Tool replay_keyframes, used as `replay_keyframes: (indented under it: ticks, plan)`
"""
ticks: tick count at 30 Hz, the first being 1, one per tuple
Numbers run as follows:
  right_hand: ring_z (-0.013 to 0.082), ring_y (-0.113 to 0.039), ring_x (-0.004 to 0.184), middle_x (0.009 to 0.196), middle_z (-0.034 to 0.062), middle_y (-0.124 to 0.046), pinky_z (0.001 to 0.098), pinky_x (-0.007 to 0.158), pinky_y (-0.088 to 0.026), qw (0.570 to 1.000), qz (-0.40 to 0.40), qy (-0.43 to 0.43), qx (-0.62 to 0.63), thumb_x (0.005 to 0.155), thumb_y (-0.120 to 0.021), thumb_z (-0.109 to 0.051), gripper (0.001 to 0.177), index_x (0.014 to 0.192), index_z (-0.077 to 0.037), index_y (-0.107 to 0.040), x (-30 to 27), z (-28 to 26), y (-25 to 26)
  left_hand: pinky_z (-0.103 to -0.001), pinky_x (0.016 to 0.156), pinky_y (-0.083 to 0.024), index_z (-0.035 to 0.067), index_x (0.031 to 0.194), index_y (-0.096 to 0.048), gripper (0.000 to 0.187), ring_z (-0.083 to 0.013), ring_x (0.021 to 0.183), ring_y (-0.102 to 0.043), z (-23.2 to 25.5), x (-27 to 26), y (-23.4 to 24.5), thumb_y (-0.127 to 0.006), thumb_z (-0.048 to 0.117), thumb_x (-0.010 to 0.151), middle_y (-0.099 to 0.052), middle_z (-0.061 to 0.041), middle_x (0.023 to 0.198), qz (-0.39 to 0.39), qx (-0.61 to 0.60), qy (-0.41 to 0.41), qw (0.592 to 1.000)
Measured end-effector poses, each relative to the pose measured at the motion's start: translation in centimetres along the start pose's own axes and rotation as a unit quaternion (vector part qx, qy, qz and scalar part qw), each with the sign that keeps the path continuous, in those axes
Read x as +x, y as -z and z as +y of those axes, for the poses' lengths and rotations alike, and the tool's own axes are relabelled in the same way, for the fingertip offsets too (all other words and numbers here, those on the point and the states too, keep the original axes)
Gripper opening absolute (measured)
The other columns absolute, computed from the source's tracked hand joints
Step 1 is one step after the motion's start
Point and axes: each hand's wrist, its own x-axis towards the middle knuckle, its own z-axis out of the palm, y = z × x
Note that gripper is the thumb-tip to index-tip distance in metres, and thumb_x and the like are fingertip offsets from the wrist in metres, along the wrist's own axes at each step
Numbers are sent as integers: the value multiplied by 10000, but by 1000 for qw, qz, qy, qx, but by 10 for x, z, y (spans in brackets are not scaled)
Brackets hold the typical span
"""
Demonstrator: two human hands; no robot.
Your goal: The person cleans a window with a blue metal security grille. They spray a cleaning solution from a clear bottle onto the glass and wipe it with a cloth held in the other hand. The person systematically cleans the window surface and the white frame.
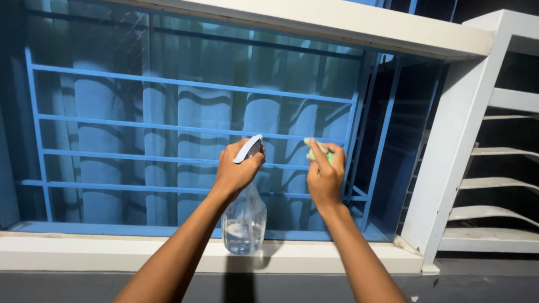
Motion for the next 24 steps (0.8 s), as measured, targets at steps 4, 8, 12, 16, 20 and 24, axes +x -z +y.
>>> replay_keyframes:
  ticks: [4, 8, 12, 16, 20, 24]
  plan:
    - [373, -572, 1070, 1192, 193, -589, 449, 920, -524, 999, -18, 28, 20, 795, -622, 121, 567, 1300, -117, -722, 6, -21, -20, -324, 678, -539, 30, 896, -742, 216, -180, 698, -706, 0, 0, -3, -634, 152, 753, -745, -87, 732, 5, 8, -5, 1000]
    - [382, -577, 1088, 1171, 167, -590, 478, 958, -505, 990, -70, 119, 20, 746, -656, 75, 546, 1250, -123, -727, -14, -20, -7, -331, 665, -525, 23, 883, -740, 205, -180, 688, -680, -1, -3, 2, -653, 152, 749, -732, -89, 719, 8, 13, -9, 1000]
    - [374, -570, 1066, 1193, 178, -592, 447, 946, -497, 999, -35, 29, -19, 796, -623, 108, 532, 1261, -123, -741, -9, -8, -6, -329, 665, -525, 19, 870, -732, 194, -175, 688, -673, -4, 0, 12, -641, 149, 758, -730, -90, 720, 0, -12, 7, 1000]
    - [382, -559, 1095, 1204, 190, -588, 450, 980, -472, 999, 4, 33, -21, 810, -630, 101, 517, 1275, -101, -733, 6, -23, -30, -329, 655, -524, 30, 873, -735, 189, -174, 676, -677, -4, 4, 13, -639, 144, 755, -726, -86, 717, 15, 5, -8, 1000]
    - [375, -557, 1066, 1164, 176, -596, 457, 963, -474, 992, -56, 108, 20, 757, -655, 72, 532, 1249, -108, -751, -9, -30, -22, -323, 655, -522, 32, 881, -735, 188, -170, 673, -677, -6, 1, 15, -649, 144, 756, -727, -81, 716, 20, 20, -21, 999]
    - [369, -556, 1079, 1183, 178, -588, 444, 954, -484, 998, -20, 53, 2, 792, -651, 80, 502, 1246, -116, -737, -10, -21, -15, -319, 658, -528, 24, 871, -730, 184, -166, 684, -690, -8, 5, 21, -639, 149, 773, -733, -86, 715, 12, 3, 15, 1000]
